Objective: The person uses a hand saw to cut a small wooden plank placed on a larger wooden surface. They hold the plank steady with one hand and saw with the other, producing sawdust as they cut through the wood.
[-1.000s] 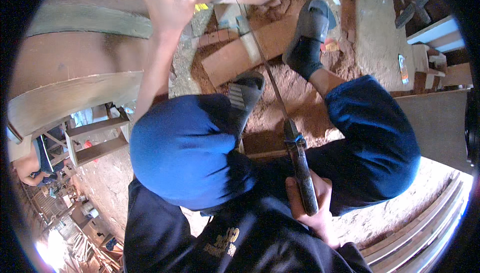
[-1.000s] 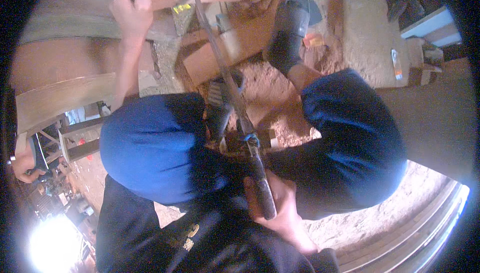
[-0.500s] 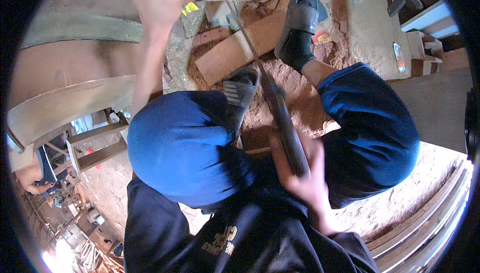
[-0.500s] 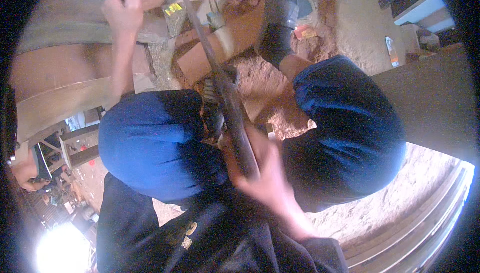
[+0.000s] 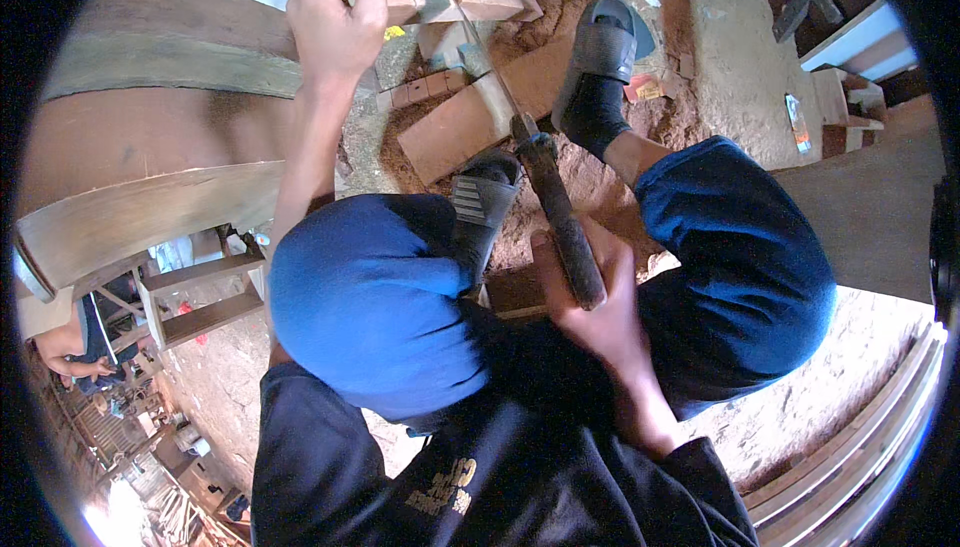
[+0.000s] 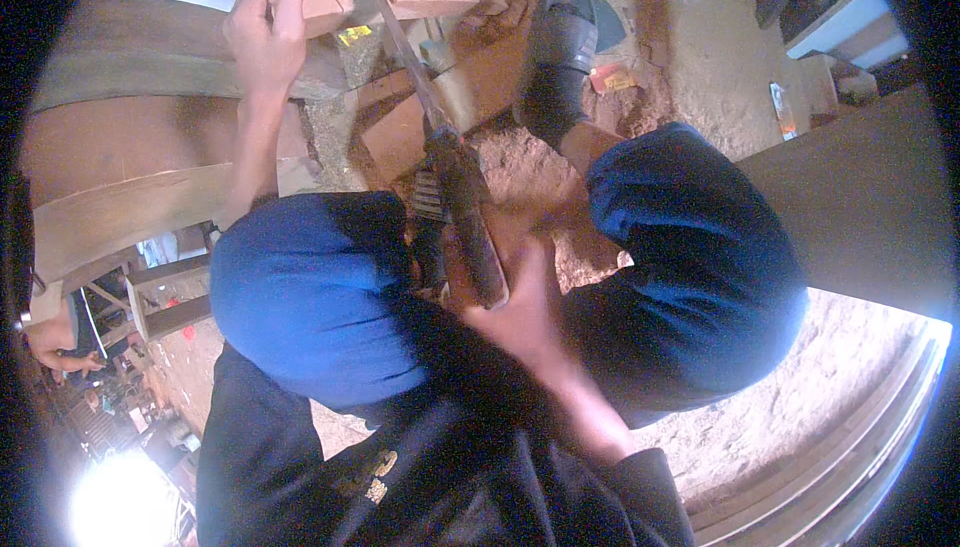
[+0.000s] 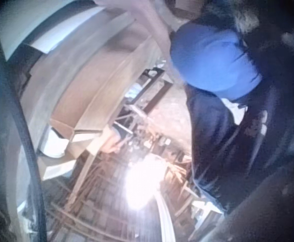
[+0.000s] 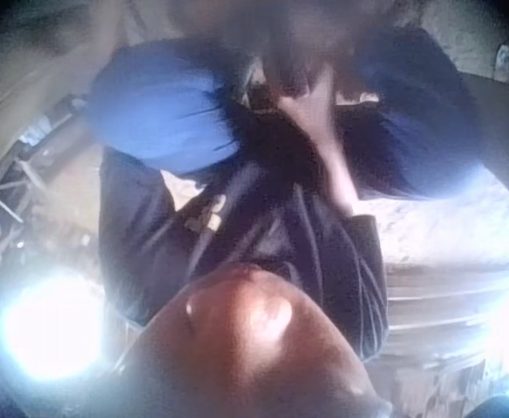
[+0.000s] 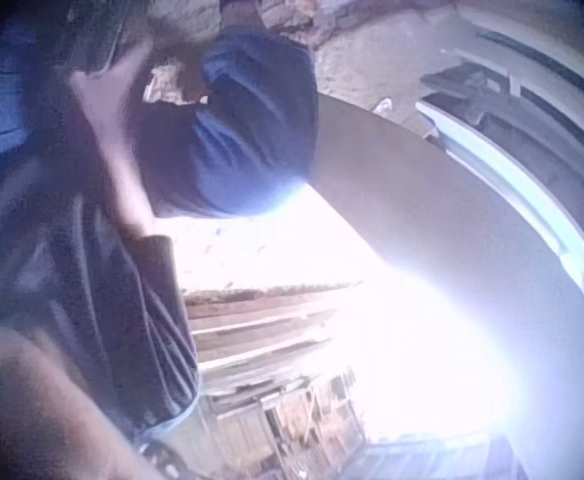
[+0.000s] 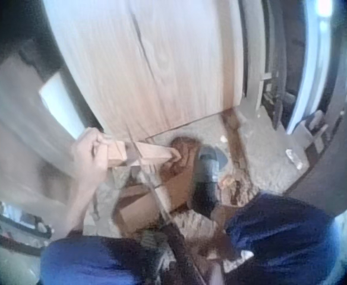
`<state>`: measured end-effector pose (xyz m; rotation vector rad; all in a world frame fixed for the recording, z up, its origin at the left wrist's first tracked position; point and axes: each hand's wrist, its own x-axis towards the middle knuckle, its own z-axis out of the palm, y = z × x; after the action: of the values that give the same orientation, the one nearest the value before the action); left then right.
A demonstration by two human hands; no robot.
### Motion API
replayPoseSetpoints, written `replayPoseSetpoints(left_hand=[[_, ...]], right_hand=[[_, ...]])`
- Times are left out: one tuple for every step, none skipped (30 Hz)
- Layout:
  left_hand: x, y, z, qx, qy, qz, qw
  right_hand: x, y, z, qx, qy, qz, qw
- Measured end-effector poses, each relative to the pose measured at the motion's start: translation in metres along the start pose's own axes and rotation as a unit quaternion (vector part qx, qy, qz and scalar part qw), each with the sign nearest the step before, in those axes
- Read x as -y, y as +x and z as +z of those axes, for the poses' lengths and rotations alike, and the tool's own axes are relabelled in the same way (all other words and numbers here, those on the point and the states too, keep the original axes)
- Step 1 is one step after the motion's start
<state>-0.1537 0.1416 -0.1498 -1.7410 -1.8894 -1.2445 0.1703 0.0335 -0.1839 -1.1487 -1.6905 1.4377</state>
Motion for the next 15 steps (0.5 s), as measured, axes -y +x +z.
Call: replayPoseSetpoints(left_hand=[[0.007,0.002,0.0,0.004,-0.005,0.007,1.0],[0.013,-0.001,-0.008,-0.003,0.001,-0.001,1.0],[0.019,-0.004,-0.015,-0.009,0.007,-0.008,1.0],[0.021,-0.003,-0.017,-0.018,0.005,-0.013,1.0],[0.022,0.0,-0.02,-0.023,0.004,-0.007,1.0],[0.02,-0.002,-0.012,-0.025,-0.016,-0.011,0.999],[0.017,-0.004,-0.003,-0.027,-0.036,-0.015,0.999],[0.013,-0.009,-0.021,-0.006,-0.01,0.02,1.0],[0.007,-0.008,-0.021,0.001,-0.011,0.054,0.998],[0.002,-0.006,-0.019,0.003,-0.015,0.086,0.996],[-0.009,-0.006,-0.009,0.025,-0.01,0.094,0.995],[-0.012,-0.005,-0.005,0.03,-0.019,0.089,0.995],[-0.011,-0.006,-0.013,0.037,-0.012,0.081,0.996],[-0.01,-0.007,-0.012,0.037,-0.018,0.072,0.997],[-0.01,-0.013,-0.013,0.033,-0.039,0.062,0.997]], right_hand=[[-0.002,0.002,0.002,-0.005,0.008,-0.007,1.0],[0.03,0.009,-0.01,0.082,0.058,0.005,0.995],[0.036,-0.006,-0.019,0.104,0.035,0.038,0.993],[0.034,-0.027,-0.025,0.083,0.055,0.04,0.994],[0.039,-0.037,-0.035,0.102,0.039,0.066,0.992],[0.049,-0.044,-0.044,0.111,0.009,0.105,0.988],[0.052,-0.042,-0.046,0.099,-0.003,0.101,0.99],[0.045,-0.037,-0.04,0.115,0.021,0.087,0.989],[0.041,-0.023,-0.025,0.083,0.07,0.069,0.992],[0.028,-0.002,-0.018,0.099,0.033,0.029,0.994],[0.016,0.003,-0.004,0.012,0.044,0.031,0.998],[0.003,0.009,0.012,-0.068,0.059,0.029,0.996],[0.017,0.026,0.012,-0.002,0.085,0.033,0.996],[0.026,0.036,0.009,0.055,0.097,0.035,0.993],[0.027,0.031,0.005,0.058,0.124,0.062,0.989]])
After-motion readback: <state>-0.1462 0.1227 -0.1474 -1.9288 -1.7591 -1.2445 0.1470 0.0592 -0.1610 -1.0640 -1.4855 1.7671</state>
